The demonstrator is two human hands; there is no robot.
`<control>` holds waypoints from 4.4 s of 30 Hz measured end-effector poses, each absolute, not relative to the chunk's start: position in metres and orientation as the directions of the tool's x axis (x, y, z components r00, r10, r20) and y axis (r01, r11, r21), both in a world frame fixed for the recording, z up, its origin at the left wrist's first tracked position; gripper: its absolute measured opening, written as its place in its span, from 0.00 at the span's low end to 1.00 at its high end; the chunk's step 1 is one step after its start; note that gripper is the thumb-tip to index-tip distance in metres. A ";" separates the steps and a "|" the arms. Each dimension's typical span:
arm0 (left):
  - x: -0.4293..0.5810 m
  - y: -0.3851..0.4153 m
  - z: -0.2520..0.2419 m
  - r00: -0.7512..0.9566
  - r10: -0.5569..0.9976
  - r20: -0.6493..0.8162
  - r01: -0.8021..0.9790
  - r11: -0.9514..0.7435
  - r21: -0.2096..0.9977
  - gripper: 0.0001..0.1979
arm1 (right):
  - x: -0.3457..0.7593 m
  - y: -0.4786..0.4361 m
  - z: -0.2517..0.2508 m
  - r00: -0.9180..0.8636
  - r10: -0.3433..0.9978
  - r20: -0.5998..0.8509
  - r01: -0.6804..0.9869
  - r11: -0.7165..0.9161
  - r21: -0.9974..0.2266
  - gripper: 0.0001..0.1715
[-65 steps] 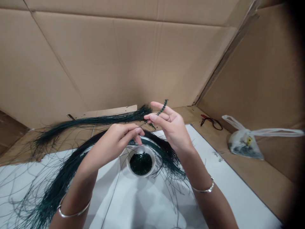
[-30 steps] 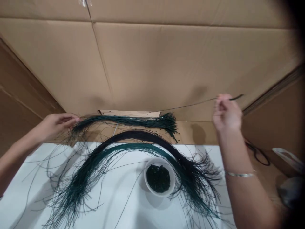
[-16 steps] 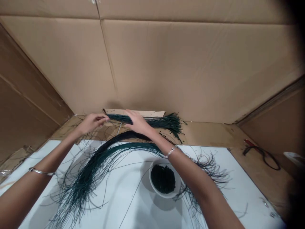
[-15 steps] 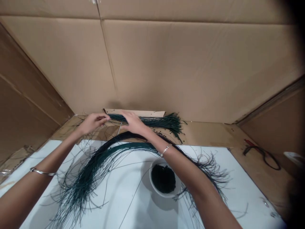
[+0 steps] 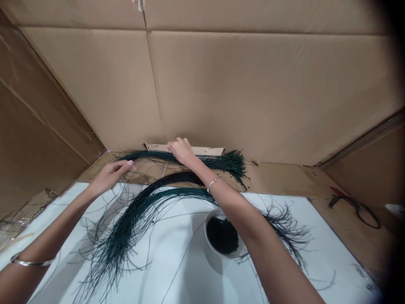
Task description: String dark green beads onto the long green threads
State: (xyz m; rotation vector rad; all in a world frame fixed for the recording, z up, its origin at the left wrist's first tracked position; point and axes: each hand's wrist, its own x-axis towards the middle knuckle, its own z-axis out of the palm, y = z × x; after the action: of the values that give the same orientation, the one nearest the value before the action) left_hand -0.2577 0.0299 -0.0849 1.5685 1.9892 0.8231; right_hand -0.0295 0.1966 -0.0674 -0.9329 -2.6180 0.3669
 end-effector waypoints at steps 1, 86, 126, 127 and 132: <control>-0.255 0.024 -0.084 -0.245 0.969 0.011 0.682 0.164 0.713 0.17 | -0.027 0.199 -0.065 -0.686 0.691 0.229 0.595 0.714 -0.369 0.19; 0.019 0.041 -0.019 -0.161 0.871 0.465 -0.002 -0.471 0.882 0.08 | 0.188 0.074 -0.036 0.007 0.928 0.372 -0.433 0.338 -0.836 0.09; 0.022 0.052 -0.023 0.665 0.738 0.117 0.053 -0.203 0.978 0.10 | 0.207 0.084 -0.044 -0.220 0.963 0.157 -0.362 0.069 -0.930 0.13; 0.023 0.052 -0.023 0.602 0.781 0.165 0.020 -0.222 0.975 0.09 | 0.208 0.083 -0.042 -0.177 0.967 0.184 -0.344 0.115 -0.932 0.13; 0.024 0.059 -0.030 0.049 0.942 0.331 -0.161 -0.320 0.934 0.07 | 0.197 0.069 -0.039 -0.060 0.941 0.333 -0.181 0.318 -0.931 0.10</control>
State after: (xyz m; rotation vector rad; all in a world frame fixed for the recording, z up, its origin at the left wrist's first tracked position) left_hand 0.0236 0.0591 -0.0297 1.3633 0.8635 1.4568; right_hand 0.1970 0.0687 -0.0391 -0.7978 -1.2869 1.0986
